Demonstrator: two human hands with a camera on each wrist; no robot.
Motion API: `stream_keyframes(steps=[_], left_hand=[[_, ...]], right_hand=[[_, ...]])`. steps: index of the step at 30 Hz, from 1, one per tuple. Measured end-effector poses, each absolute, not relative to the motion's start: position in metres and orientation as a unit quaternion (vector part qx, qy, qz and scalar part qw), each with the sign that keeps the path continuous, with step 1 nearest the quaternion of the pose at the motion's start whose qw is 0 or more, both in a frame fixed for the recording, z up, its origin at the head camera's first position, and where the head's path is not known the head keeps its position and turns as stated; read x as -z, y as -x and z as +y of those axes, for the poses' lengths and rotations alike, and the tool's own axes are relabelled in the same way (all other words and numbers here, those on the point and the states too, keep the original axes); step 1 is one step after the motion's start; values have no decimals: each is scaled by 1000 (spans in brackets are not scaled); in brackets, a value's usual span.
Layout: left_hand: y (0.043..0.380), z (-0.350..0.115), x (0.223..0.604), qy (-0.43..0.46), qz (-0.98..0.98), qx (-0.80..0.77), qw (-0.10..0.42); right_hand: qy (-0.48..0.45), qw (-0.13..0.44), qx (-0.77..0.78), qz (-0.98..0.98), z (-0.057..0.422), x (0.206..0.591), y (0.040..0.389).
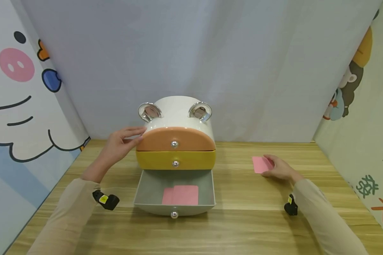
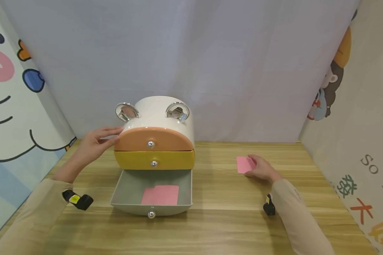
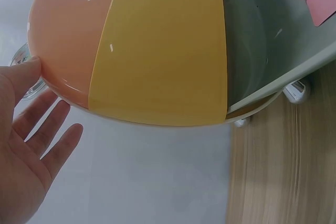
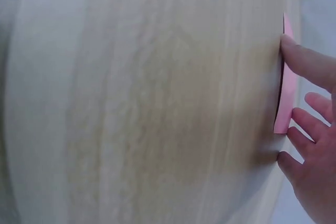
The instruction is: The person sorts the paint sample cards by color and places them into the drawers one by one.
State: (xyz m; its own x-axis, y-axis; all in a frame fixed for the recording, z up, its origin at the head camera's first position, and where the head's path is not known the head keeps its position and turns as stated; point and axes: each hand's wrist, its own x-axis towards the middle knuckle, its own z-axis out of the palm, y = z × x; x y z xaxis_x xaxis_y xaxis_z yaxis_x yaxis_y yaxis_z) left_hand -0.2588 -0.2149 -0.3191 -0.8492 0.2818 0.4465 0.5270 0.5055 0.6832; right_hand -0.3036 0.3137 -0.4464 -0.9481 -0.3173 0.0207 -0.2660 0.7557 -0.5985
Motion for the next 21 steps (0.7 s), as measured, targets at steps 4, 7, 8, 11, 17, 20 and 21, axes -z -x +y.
stream_keyframes(steps=[4,7,8,11,17,20,21], left_hand=[[259,-215,319,232,-859,436,137],[259,-215,319,232,-860,434,135],[259,-215,319,231,-860,434,135],[258,-215,318,231,-862,432,134],[258,-215,318,232,-862,431,135],[258,-215,317,232,-862,431,136],[258,-215,317,231,-862,430,136]], right_hand=[[153,38,289,944,313,445,304],[150,31,265,952,312,443,303],[152,29,258,954,312,443,303],[162,26,259,952,313,439,302],[151,75,347,923,315,429,301],[146,102,384,906,315,422,298],[147,110,394,900,315,419,297]])
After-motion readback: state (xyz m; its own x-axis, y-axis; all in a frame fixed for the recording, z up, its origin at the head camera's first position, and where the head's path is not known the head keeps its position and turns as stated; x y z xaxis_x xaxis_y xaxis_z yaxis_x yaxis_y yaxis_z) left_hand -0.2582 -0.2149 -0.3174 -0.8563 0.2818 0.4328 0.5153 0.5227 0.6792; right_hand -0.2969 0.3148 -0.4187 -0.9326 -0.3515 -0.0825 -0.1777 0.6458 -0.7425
